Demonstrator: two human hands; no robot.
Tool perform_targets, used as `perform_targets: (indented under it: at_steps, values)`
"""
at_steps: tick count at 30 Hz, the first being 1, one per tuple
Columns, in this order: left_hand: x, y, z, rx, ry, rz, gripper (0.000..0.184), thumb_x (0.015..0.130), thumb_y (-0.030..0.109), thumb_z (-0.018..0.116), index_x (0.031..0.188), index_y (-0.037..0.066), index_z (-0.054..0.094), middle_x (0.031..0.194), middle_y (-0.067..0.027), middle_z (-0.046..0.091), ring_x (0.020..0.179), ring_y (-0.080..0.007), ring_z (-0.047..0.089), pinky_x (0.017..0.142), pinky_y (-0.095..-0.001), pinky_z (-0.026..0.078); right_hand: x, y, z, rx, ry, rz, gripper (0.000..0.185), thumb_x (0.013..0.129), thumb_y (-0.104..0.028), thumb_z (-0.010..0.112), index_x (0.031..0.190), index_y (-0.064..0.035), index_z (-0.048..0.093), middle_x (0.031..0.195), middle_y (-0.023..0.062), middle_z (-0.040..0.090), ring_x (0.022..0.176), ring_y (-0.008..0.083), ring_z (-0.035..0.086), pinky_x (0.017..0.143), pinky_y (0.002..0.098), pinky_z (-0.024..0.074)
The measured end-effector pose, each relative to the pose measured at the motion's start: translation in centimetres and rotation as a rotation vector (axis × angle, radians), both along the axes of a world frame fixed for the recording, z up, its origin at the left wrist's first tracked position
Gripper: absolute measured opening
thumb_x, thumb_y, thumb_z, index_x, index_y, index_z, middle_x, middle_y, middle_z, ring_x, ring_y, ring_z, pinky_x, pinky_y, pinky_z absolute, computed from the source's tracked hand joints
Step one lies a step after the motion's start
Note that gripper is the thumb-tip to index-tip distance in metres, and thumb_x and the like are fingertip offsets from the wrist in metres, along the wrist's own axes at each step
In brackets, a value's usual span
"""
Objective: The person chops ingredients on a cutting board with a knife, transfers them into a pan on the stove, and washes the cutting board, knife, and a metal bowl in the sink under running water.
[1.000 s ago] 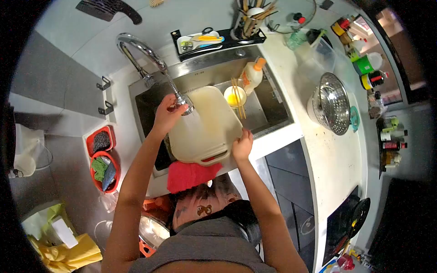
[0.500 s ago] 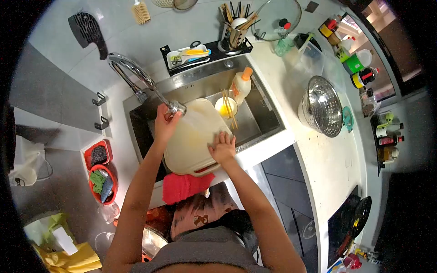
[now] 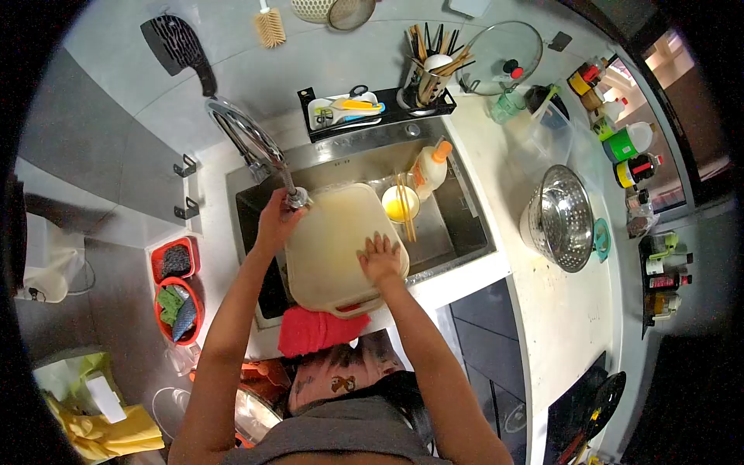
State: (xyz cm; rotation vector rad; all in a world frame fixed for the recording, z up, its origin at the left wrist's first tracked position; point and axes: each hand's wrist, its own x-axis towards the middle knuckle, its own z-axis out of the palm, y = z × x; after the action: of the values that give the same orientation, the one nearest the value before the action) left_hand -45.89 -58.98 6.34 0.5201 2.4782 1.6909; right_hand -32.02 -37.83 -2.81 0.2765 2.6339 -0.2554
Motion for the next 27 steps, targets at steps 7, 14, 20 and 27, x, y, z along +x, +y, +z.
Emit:
perform_targets:
  at_steps: [7,14,20,27]
  values:
    - [0.4,2.6,-2.0,0.075,0.011,0.073,0.041,0.078,0.017,0.068,0.111,0.005,0.046,0.100,-0.0108,0.060,0.091,-0.0215,0.060,0.079,-0.0318,0.048,-0.2,-0.5,-1.9,-0.013,0.116,-0.047,0.058,0.089,-0.044,0.033,0.137,-0.0125,0.030,0.146,0.0109,0.020,0.134,0.0322,0.017,0.107,0.0515,0.0100]
    - [0.6,-0.3,-0.4,-0.002,-0.002,-0.015,0.041,0.082,0.020,0.063,0.117,0.005,0.048,0.101,-0.0101,0.060,0.090,-0.0196,0.059,0.078,-0.0303,0.047,-1.3,2.1,0.9,-0.012,-0.056,-0.567,0.079,0.076,-0.053,0.053,0.133,-0.0013,0.033,0.137,0.0183,0.035,0.124,0.0347,0.036,0.099,0.0442,0.0315]
    - [-3.4,-3.1,-1.7,-0.278,0.266,0.252,0.034,0.088,0.021,0.055,0.120,0.009,0.052,0.101,-0.0120,0.057,0.091,-0.0231,0.057,0.073,-0.0317,0.047,-1.8,6.7,-1.8,-0.422,-0.067,-0.813,0.065,0.066,-0.045,0.072,0.101,0.0080,0.059,0.106,0.0234,0.059,0.100,0.0299,0.059,0.085,0.0378,0.0463]
    - [-9.2,-2.4,-1.7,-0.661,0.460,0.095,0.023,0.078,0.015,0.061,0.100,0.012,0.061,0.099,-0.0111,0.056,0.088,-0.0315,0.055,0.072,-0.0394,0.048,-1.5,5.8,0.7,-1.152,0.040,-1.134,0.042,0.075,-0.022,0.067,0.104,0.0072,0.058,0.096,0.0146,0.064,0.080,0.0240,0.063,0.066,0.0332,0.0508]
